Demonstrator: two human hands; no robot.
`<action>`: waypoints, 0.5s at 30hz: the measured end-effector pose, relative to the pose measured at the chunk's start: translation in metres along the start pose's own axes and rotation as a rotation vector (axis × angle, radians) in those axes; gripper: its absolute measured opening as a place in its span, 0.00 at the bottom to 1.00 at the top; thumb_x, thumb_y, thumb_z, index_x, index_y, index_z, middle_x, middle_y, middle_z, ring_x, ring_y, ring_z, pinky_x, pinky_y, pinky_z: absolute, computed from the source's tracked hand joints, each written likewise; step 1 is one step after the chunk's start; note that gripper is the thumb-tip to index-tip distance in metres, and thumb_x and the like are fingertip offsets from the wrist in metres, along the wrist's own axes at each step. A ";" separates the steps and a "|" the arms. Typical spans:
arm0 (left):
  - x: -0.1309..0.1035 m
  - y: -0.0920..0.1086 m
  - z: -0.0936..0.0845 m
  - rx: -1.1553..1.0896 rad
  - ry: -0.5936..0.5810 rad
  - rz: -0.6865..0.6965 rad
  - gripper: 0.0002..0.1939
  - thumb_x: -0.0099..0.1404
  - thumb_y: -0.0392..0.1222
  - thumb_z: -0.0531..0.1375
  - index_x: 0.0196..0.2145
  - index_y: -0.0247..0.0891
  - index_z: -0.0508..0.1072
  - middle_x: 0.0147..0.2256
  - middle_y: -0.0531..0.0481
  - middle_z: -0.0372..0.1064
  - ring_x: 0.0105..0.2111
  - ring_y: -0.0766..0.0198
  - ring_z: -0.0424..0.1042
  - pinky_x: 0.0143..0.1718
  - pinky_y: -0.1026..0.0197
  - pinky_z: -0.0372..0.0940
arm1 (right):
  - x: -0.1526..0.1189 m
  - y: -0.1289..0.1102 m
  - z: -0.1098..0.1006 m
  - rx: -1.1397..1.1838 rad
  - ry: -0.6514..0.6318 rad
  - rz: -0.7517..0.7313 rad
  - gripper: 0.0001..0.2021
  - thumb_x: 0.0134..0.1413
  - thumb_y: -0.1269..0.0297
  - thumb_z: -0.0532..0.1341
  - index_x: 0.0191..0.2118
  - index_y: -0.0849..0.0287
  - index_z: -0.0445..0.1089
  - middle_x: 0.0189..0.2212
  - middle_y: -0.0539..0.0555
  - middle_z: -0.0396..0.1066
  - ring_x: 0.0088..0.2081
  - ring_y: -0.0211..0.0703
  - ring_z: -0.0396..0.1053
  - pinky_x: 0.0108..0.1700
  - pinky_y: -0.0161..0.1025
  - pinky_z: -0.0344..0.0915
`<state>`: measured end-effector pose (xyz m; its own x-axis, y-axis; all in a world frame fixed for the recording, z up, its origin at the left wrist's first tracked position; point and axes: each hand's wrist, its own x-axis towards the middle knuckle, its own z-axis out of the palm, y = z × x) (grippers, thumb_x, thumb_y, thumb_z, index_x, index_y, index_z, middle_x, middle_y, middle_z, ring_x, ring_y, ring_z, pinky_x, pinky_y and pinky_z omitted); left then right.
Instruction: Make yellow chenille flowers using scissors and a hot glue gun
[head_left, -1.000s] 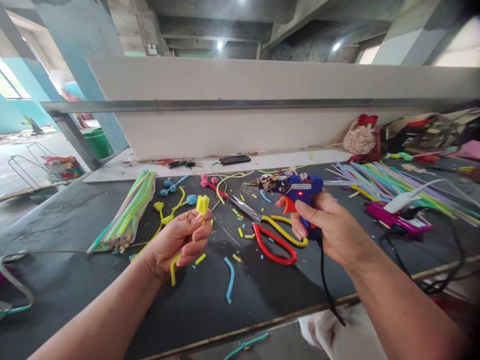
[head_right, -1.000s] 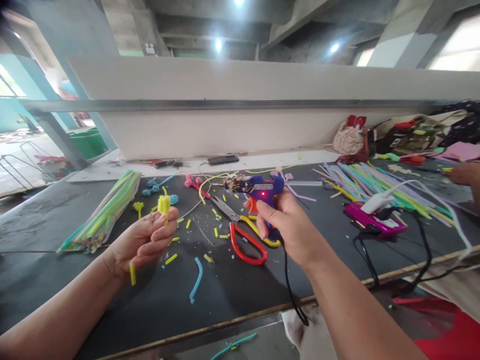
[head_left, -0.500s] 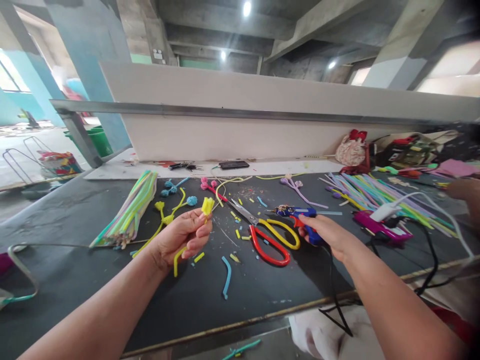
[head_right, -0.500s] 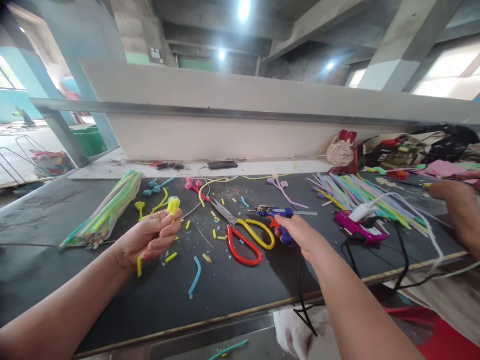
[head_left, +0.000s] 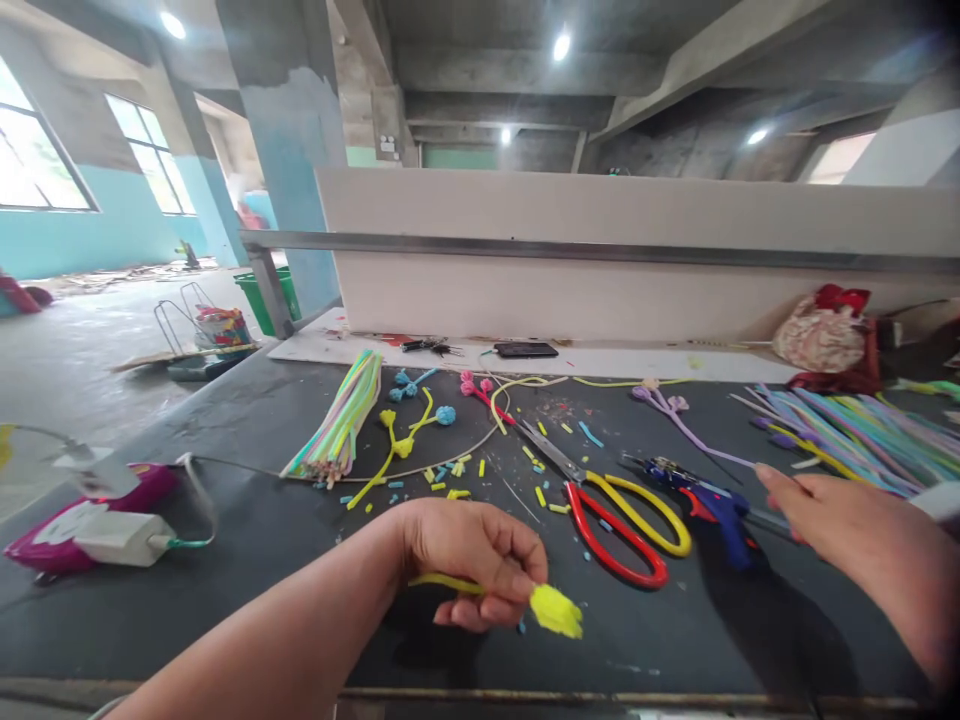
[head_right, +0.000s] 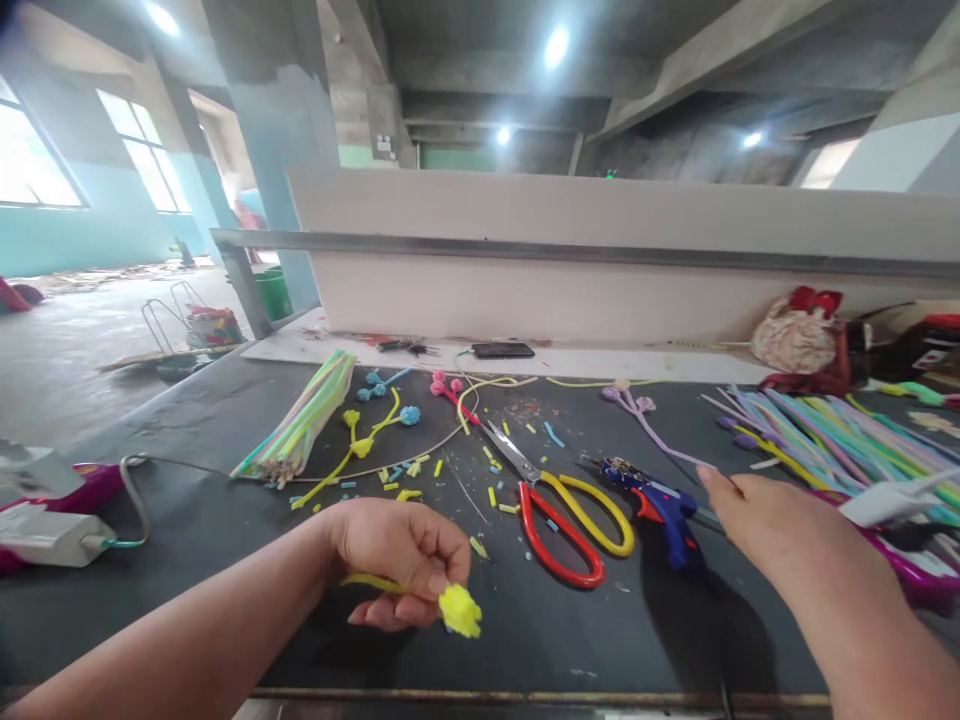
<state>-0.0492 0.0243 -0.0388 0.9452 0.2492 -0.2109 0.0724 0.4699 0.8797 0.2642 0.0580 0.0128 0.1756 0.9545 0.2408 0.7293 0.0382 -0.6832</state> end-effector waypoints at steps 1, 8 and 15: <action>-0.001 0.001 0.000 -0.006 -0.005 0.008 0.11 0.56 0.43 0.63 0.33 0.37 0.65 0.18 0.57 0.60 0.12 0.71 0.59 0.07 0.71 0.55 | -0.005 -0.007 0.007 -0.040 0.020 -0.053 0.13 0.50 0.51 0.58 0.30 0.56 0.68 0.13 0.49 0.66 0.14 0.40 0.65 0.15 0.34 0.60; -0.034 0.024 -0.023 -0.011 0.370 0.563 0.10 0.58 0.44 0.61 0.33 0.35 0.66 0.18 0.57 0.62 0.11 0.72 0.62 0.07 0.72 0.56 | -0.037 -0.051 0.069 -0.185 -0.054 -0.252 0.05 0.48 0.61 0.58 0.29 0.53 0.69 0.23 0.49 0.73 0.25 0.42 0.70 0.26 0.36 0.63; -0.041 0.028 -0.041 -0.125 0.580 0.746 0.08 0.59 0.40 0.61 0.29 0.34 0.65 0.22 0.54 0.64 0.16 0.74 0.63 0.12 0.74 0.57 | -0.011 -0.090 0.154 -0.266 -0.375 -0.421 0.03 0.48 0.70 0.59 0.29 0.57 0.69 0.29 0.51 0.72 0.33 0.40 0.68 0.36 0.36 0.60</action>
<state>-0.0984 0.0619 -0.0227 0.4263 0.8867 0.1789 -0.5519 0.0983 0.8281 0.0949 0.0897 -0.0344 -0.3718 0.9142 0.1610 0.8337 0.4052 -0.3752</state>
